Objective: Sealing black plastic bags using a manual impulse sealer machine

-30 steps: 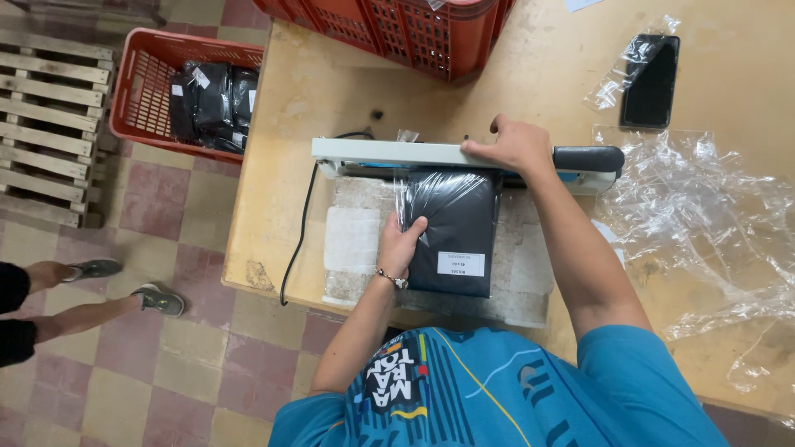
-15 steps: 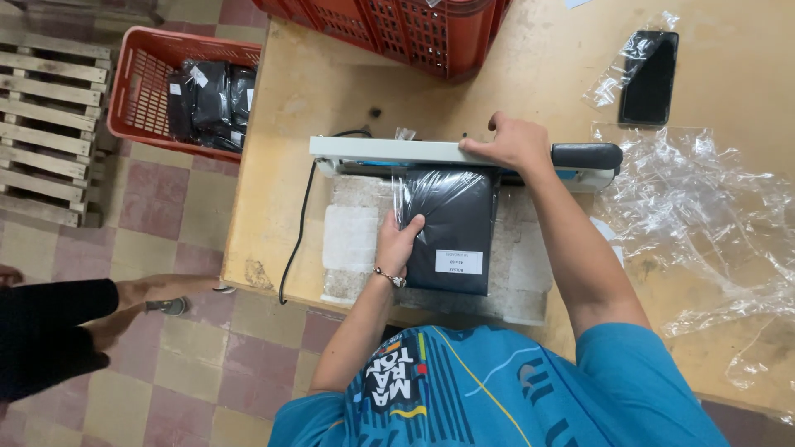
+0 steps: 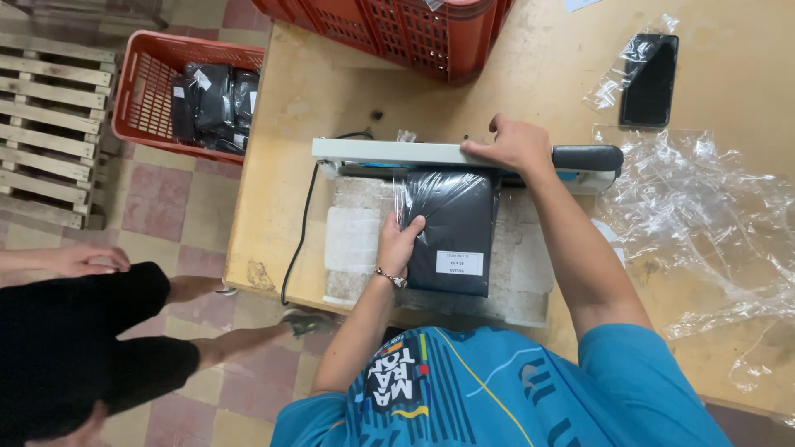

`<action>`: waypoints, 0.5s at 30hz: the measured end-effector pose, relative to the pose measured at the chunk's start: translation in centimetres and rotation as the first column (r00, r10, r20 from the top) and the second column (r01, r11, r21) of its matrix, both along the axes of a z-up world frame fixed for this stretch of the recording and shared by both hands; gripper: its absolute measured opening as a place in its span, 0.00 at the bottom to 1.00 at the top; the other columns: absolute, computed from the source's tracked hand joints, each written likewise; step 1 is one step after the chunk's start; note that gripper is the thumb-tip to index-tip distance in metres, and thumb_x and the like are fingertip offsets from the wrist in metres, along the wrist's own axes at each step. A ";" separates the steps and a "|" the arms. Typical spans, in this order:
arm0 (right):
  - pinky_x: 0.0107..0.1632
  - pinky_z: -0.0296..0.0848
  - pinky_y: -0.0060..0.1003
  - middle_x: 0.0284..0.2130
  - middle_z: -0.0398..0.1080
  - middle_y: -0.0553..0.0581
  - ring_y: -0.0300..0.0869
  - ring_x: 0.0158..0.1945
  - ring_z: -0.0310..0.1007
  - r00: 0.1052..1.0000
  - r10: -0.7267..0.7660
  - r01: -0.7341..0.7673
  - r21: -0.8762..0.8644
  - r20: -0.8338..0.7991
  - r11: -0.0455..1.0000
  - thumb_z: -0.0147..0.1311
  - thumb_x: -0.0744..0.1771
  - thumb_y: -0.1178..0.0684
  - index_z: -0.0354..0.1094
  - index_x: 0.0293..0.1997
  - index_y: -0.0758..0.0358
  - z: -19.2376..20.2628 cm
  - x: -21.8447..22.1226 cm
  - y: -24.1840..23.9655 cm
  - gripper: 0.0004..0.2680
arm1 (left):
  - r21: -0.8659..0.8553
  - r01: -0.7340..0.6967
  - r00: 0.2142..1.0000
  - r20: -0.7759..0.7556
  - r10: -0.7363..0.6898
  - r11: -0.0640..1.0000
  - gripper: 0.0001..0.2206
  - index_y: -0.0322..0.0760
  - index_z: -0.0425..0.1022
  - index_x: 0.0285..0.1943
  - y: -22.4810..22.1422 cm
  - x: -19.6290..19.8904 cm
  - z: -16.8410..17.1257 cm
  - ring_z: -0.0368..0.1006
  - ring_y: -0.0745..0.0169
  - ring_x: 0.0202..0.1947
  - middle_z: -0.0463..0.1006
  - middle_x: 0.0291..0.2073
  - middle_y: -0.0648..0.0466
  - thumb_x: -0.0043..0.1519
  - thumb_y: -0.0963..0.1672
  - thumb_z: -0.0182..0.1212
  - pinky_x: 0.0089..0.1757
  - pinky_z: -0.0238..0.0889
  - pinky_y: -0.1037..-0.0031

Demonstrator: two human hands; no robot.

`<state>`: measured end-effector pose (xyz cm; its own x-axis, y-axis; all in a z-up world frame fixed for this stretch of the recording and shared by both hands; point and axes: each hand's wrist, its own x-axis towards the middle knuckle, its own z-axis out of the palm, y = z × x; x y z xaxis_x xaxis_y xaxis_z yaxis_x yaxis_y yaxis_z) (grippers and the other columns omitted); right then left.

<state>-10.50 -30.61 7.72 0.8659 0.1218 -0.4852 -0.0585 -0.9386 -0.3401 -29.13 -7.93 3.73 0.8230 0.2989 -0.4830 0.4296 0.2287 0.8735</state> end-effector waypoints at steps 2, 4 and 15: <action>0.58 0.66 0.55 0.51 0.76 0.56 0.56 0.61 0.71 1.000 0.010 -0.010 -0.003 0.021 1.000 0.45 0.60 0.16 0.65 0.58 0.52 -0.1 -0.2 0.0 0.33 | 0.010 -0.002 1.000 0.004 0.002 1.000 0.13 0.35 0.74 0.49 0.2 -0.1 -0.7 0.73 0.69 0.38 0.82 0.38 0.54 0.58 0.40 0.72 0.44 0.71 0.72; 0.58 0.67 0.55 0.51 0.76 0.56 0.56 0.61 0.70 0.998 0.027 -0.027 -0.009 0.052 1.000 0.45 0.60 0.16 0.66 0.58 0.52 0.0 -0.2 0.0 0.32 | 0.018 -0.010 1.000 0.018 0.010 1.000 0.13 0.35 0.74 0.48 0.2 0.0 -1.2 0.73 0.68 0.38 0.81 0.37 0.54 0.58 0.40 0.72 0.43 0.71 0.72; 0.65 0.62 0.63 0.65 0.65 0.61 0.60 0.69 0.59 0.964 0.089 -0.076 -0.065 0.250 0.995 0.46 0.62 0.18 0.60 0.70 0.55 -1.0 -0.3 0.0 0.36 | 0.233 0.230 0.972 -0.093 -0.214 0.945 0.41 0.26 0.67 0.68 0.3 2.9 -4.2 0.60 0.42 0.70 0.70 0.64 0.34 0.49 0.54 0.78 0.67 0.52 0.56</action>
